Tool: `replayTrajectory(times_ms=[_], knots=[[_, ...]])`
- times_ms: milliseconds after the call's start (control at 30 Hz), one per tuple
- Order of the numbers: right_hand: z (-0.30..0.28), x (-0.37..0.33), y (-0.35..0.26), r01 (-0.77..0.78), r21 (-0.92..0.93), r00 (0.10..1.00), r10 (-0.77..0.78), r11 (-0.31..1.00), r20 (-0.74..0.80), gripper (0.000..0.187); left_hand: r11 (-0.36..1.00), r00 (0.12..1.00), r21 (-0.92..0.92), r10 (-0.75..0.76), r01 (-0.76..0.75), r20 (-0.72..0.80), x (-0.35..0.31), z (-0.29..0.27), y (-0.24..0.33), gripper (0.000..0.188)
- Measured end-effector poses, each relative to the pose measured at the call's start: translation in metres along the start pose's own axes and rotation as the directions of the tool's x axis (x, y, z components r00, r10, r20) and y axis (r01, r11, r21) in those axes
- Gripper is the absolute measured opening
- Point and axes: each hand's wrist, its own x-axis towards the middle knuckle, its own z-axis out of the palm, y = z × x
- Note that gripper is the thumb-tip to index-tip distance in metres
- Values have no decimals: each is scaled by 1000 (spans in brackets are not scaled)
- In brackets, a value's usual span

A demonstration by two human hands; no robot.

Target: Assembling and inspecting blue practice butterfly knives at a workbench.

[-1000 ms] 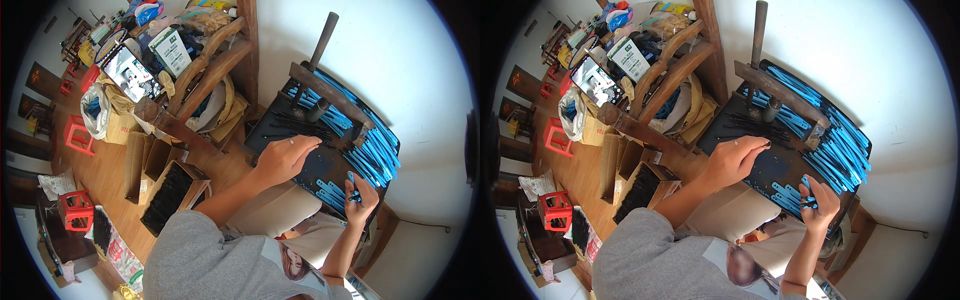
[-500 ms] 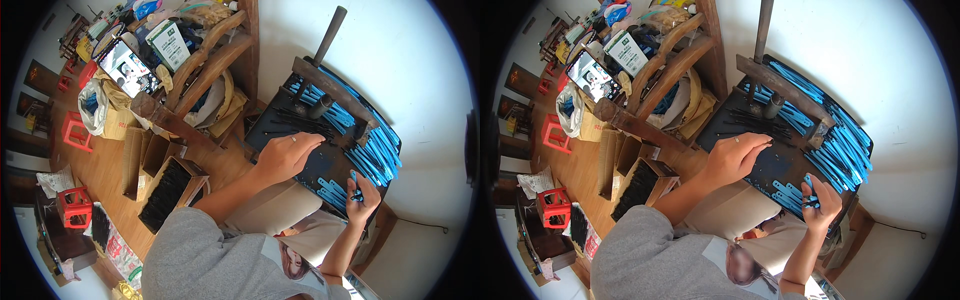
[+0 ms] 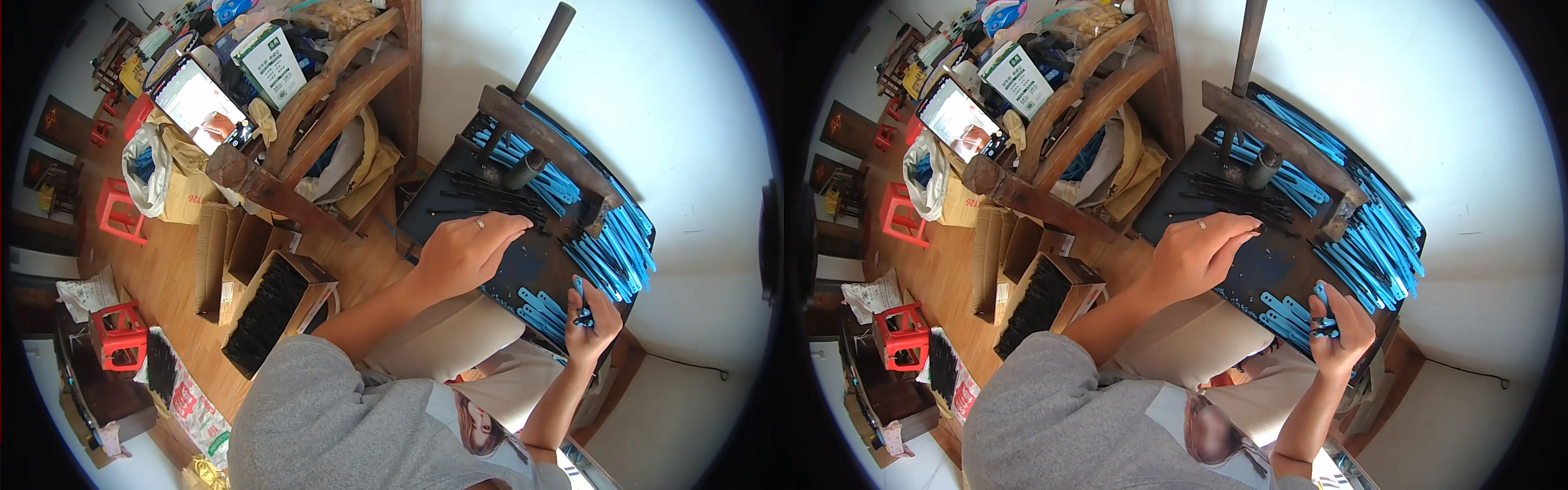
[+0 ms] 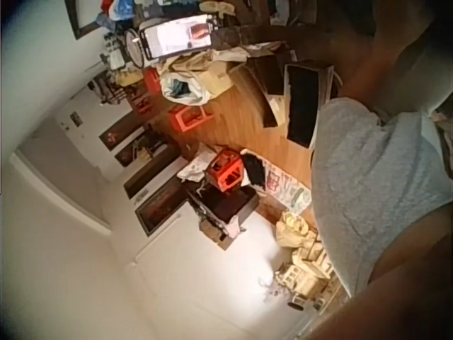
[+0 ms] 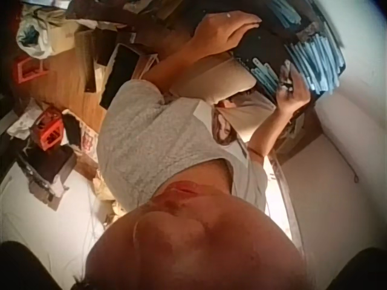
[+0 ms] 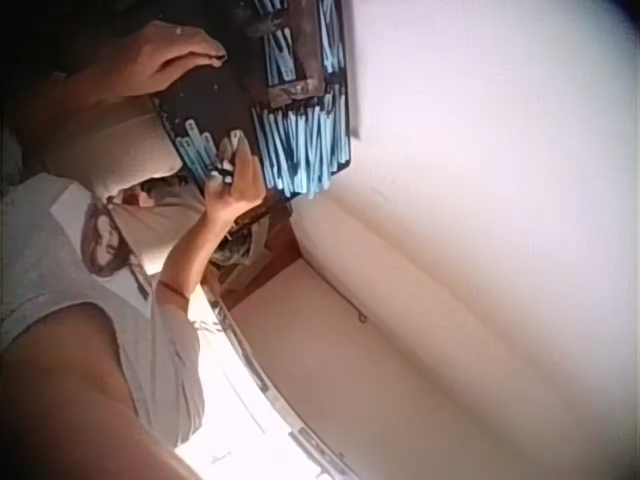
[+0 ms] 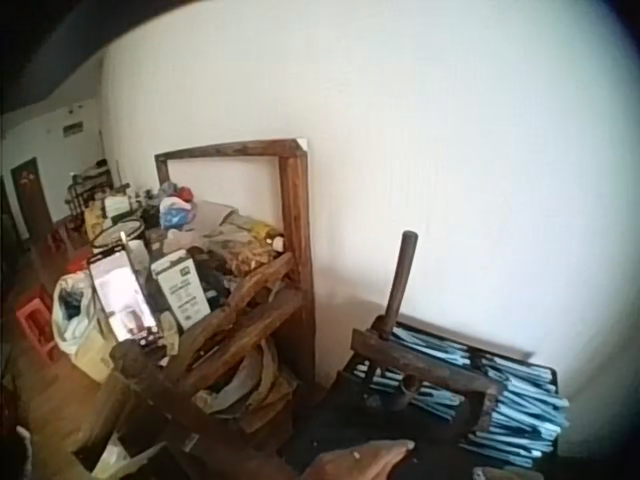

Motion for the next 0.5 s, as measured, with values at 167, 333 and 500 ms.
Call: replayTrajectory(times_ms=[167,333,500], knots=[[-1,0,-1,14,-6,1000,-14,1000,-4,20,1000,1000,4,10,-10,-10,0,1,1,19],[-1,1,2,13,-16,1000,-13,1000,2,19,1000,1000,-8,4,-4,-16,2,2,-1,18],[0,0,2,6,-8,1000,-6,1000,5,19,1000,1000,-8,-4,4,-26,1,2,0,17]])
